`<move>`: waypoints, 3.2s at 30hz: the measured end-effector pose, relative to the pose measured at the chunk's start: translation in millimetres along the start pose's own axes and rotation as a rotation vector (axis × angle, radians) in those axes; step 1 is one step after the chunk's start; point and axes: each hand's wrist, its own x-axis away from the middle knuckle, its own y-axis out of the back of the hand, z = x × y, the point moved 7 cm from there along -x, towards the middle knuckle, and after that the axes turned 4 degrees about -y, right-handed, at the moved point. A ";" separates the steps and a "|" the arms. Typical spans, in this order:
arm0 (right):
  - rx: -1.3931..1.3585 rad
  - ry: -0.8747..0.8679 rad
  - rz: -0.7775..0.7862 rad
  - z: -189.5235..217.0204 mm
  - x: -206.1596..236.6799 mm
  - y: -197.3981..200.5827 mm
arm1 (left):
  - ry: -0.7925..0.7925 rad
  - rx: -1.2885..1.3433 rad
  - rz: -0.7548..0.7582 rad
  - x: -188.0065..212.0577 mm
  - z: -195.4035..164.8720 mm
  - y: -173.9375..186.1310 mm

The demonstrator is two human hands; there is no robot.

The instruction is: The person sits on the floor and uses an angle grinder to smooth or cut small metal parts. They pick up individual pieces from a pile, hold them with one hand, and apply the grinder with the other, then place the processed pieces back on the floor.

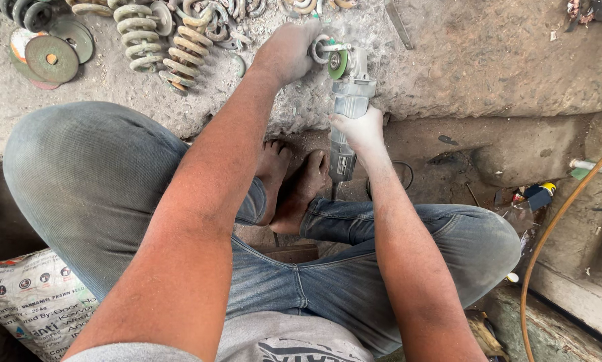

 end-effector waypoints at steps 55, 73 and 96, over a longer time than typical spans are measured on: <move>-0.076 0.070 0.033 11.2 7.5 8.0 | 0.164 0.009 0.153 -3.7 6.0 -10.9; 0.109 0.150 -0.083 4.8 0.6 2.0 | 0.042 0.026 0.021 6.1 -10.4 6.6; -0.152 0.231 -0.062 4.8 -2.8 24.5 | 0.096 -0.120 0.172 5.3 8.4 -11.3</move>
